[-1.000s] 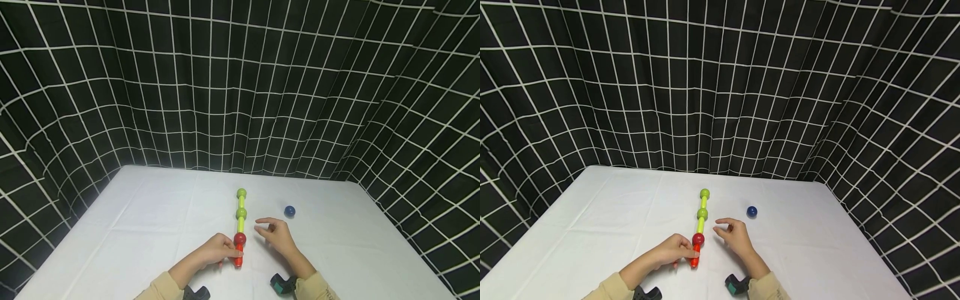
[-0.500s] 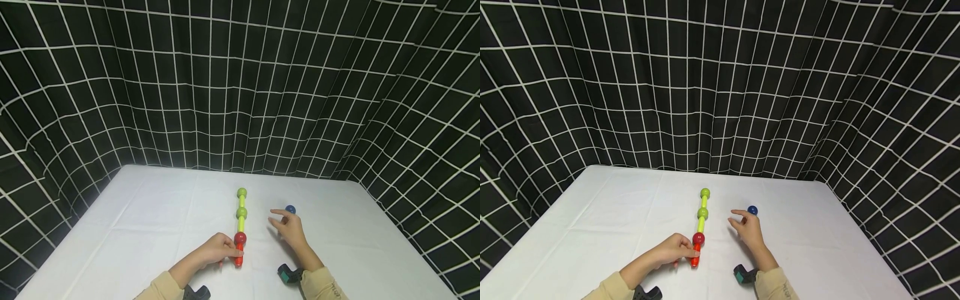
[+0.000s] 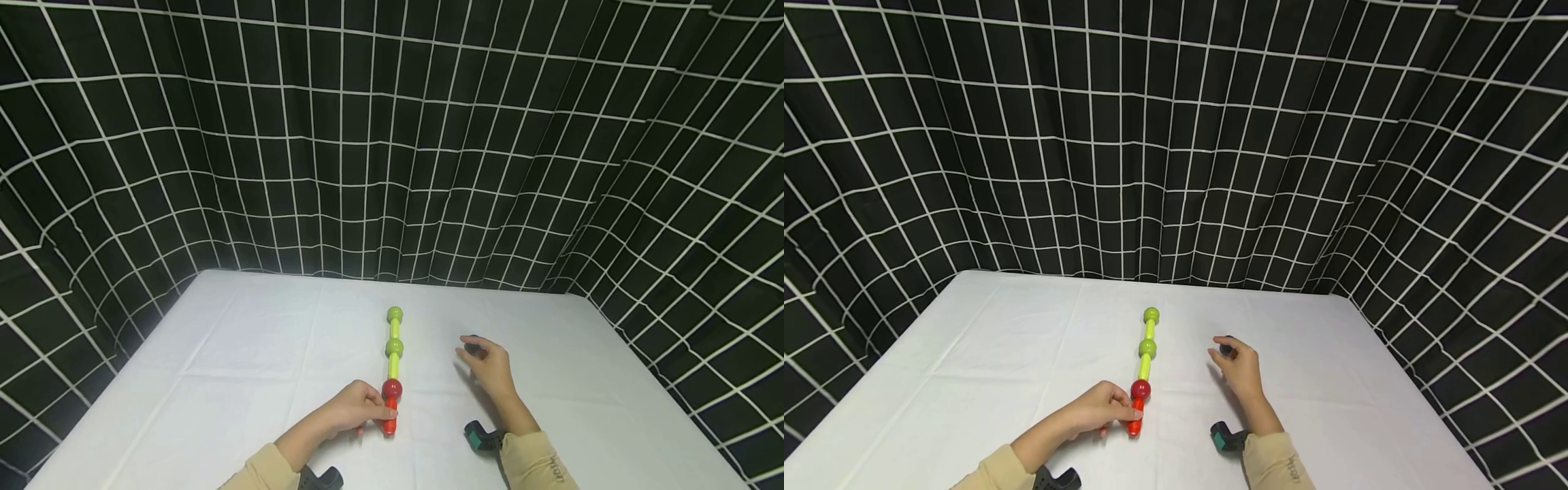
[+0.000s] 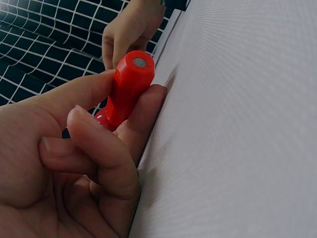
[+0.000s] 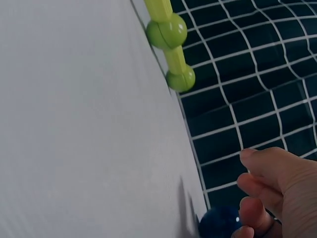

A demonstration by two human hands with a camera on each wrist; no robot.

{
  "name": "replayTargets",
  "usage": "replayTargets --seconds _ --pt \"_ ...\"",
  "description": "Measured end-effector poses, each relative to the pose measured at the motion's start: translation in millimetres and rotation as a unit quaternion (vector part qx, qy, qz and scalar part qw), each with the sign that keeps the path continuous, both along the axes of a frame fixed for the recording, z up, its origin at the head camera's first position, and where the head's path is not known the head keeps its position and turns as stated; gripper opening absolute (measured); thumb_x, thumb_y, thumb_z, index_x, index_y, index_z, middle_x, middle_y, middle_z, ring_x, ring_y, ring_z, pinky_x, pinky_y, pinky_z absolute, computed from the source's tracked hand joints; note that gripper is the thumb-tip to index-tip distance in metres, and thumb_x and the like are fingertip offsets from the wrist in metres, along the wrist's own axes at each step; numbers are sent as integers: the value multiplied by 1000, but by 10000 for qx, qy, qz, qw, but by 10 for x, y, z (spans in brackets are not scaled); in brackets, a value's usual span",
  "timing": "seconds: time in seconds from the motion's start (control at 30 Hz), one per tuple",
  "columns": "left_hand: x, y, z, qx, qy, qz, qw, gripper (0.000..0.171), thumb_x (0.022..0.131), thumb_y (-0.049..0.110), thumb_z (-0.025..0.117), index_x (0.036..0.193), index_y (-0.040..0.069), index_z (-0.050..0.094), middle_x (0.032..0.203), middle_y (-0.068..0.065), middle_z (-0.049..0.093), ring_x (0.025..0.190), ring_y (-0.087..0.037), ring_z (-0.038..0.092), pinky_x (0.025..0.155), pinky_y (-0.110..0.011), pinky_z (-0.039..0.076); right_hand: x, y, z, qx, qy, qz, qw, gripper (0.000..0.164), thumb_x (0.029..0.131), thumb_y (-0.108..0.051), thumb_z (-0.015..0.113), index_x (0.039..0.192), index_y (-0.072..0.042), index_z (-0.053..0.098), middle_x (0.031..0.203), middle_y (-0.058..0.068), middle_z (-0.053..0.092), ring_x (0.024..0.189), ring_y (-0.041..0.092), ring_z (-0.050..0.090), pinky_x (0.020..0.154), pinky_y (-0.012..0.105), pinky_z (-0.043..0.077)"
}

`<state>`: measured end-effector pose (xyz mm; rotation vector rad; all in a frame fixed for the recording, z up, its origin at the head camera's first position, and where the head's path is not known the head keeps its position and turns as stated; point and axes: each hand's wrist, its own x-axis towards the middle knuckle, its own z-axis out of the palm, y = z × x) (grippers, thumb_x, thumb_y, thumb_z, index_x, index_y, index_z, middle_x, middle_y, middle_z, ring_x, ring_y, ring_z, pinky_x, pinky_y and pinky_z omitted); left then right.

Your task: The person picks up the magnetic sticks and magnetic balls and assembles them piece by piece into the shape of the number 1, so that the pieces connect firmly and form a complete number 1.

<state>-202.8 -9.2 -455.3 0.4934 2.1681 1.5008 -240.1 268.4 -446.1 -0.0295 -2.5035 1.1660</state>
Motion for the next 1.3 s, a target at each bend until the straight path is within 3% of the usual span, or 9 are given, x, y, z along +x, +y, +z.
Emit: replayTargets --seconds 0.47,1.3 --pt "-24 6 -37 35 -40 14 10000 21 78 27 72 72 7 68 55 5 60 34 -1 34 35 -13 28 -46 160 -9 24 -103 -484 9988 32 80 -14 72 110 -5 66 49 8 53 33 5 41 34 20 37" --pt "-15 -7 -18 44 -66 -4 10000 24 79 28 72 70 7 67 54 6 56 35 -1 35 35 -14 30 -163 245 -89 322 -301 -638 9970 38 80 -13 72 116 -4 63 60 11 62 41 9 47 39 18 36"
